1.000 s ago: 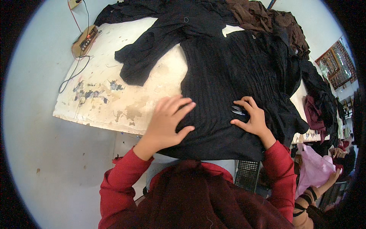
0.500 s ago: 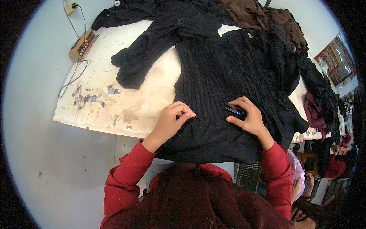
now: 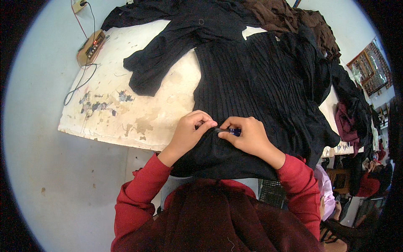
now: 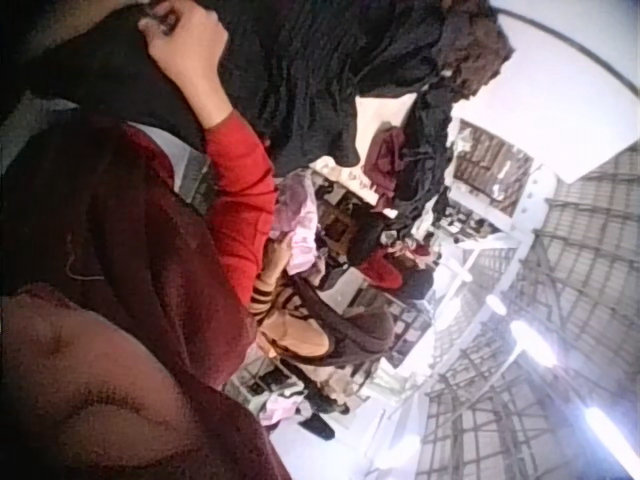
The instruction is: The person uses a small blue utility knife to trim loose threads and excess fabric from a black pleated garment laid on a white work table. They repeatedly lift and reposition the garment to access different areas while cutting.
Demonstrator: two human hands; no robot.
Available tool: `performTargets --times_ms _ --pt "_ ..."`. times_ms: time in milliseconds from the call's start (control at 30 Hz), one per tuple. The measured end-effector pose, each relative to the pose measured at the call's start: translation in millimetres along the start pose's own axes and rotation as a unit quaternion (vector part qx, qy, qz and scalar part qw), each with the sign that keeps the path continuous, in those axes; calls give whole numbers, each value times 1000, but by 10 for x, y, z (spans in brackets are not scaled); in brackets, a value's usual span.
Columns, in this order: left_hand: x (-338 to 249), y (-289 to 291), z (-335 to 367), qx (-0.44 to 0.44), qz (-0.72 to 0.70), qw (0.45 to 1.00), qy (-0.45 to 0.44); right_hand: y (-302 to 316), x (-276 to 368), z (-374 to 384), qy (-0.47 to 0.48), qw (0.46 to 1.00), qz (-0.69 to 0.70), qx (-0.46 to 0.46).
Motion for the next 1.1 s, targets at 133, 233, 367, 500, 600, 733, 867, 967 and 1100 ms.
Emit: performTargets --times_ms 133,233,367,500,600,733,867,967,1100 --pt "-25 43 -29 -32 18 999 17 -22 -70 -13 -24 999 21 -14" --pt "-186 42 -165 -89 195 970 -117 -67 -235 -69 -29 995 88 -47" --pt "-68 92 -235 -39 224 971 -70 -182 -420 -68 -35 989 137 -40" --pt "-68 261 -186 9 120 992 46 -138 -384 -39 -47 991 122 -16" --pt "-82 282 -195 12 137 990 12 -149 -417 -40 -36 991 126 -14" --pt "-43 203 -250 -36 219 966 -129 -158 -426 -40 -34 991 130 -12" --pt "-52 165 -279 -18 277 954 -114 -132 -392 -46 -34 993 112 -11" --pt "-84 201 -223 -24 204 978 -47 -96 -360 -53 -23 993 114 -13" --pt "-114 202 -222 -50 150 986 -48 -38 -142 -17 2 995 103 -3"
Point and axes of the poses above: each hand's wrist, its own z-axis towards the middle knuckle, its own y-axis out of the back of the hand, x = y × z, the point moved 2 cm from there along z, towards the middle knuckle, and after that the axes turned 10 degrees about y, right-handed, at the moved point
